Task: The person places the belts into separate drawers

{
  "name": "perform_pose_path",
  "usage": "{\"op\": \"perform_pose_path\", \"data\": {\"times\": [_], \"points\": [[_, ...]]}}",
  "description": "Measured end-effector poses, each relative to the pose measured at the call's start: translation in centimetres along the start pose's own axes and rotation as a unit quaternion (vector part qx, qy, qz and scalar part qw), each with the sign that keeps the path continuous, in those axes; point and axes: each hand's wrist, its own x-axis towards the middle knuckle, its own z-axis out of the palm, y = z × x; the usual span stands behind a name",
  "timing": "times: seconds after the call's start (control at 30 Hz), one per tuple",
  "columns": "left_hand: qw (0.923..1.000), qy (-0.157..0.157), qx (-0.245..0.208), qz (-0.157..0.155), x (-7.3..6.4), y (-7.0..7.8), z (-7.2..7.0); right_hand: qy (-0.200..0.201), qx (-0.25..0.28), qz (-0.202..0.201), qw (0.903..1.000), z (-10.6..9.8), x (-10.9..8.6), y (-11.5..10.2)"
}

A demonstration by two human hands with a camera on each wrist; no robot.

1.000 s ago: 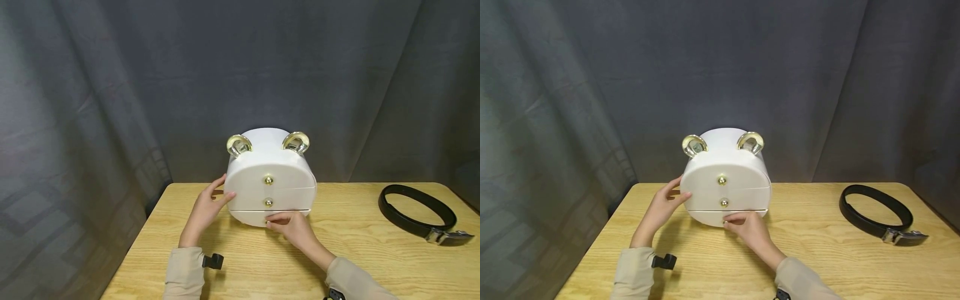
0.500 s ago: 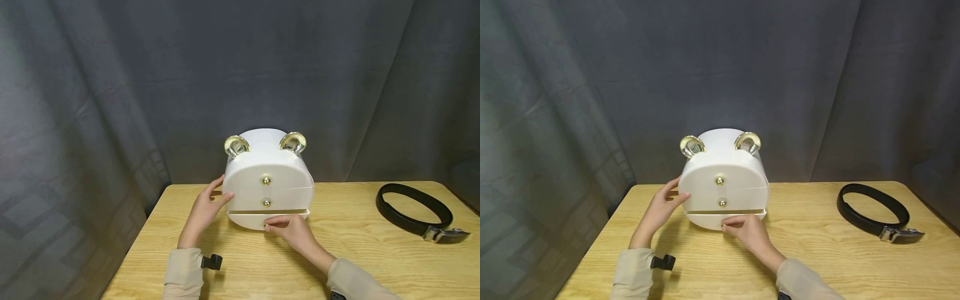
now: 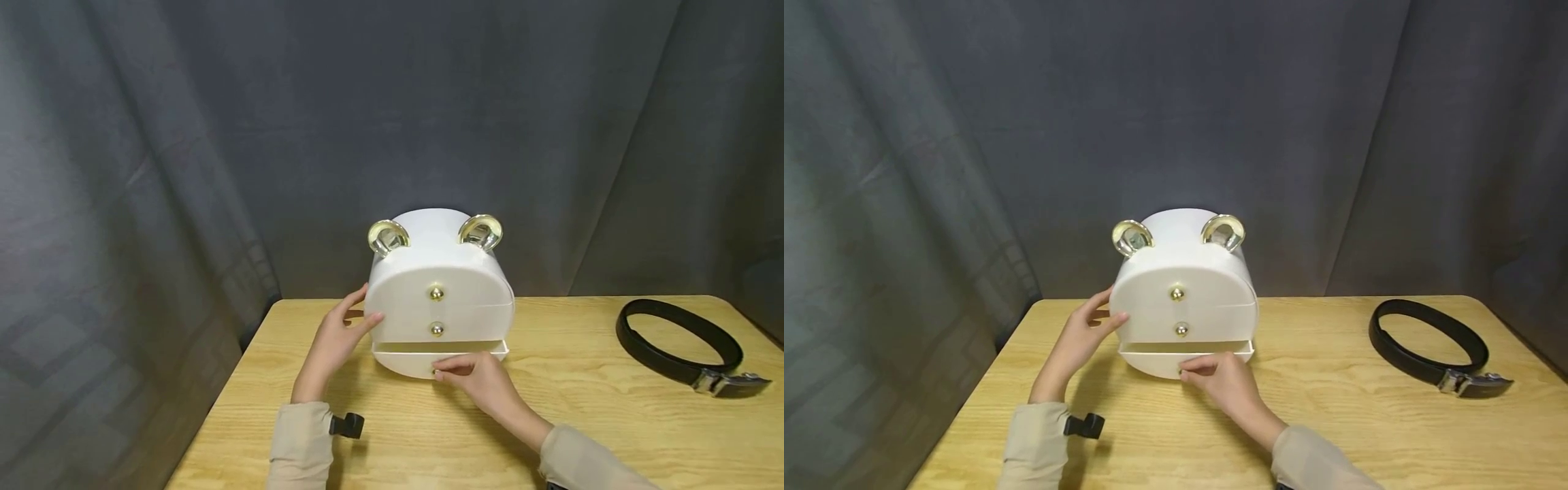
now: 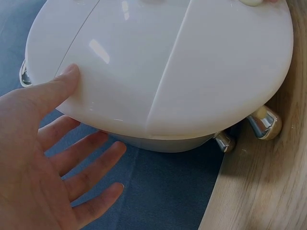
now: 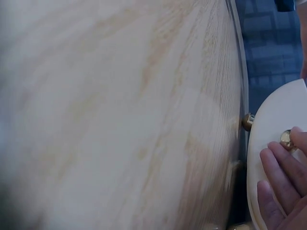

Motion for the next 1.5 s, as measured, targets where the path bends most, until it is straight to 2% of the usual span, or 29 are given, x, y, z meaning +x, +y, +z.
{"op": "perform_pose_path", "data": {"times": [0.23,0.47,0.73,1.33,1.5], "points": [[1.0000,0.000,-0.001,0.006,0.3,0.2,-0.2,-0.022,0.030,-0.021,0.9991,-0.4,-0.2,-0.2],[1.0000,-0.002,-0.007,-0.001,0.1,-0.1,-0.3,-0.040,0.041,-0.009,0.9983,-0.4,-0.8,-0.2],[0.9999,-0.007,-0.011,0.002,-0.1,-0.2,-0.2,-0.066,0.074,-0.018,0.9949,-0.7,-1.5,-0.4],[0.9998,-0.012,-0.010,0.008,0.0,-0.4,-0.2,-0.080,0.088,-0.018,0.9927,-0.9,-2.4,-0.4],[0.9998,-0.012,-0.010,0.008,0.0,-0.5,-0.1,-0.085,0.114,-0.010,0.9898,-0.8,-2.6,-0.4]]}}
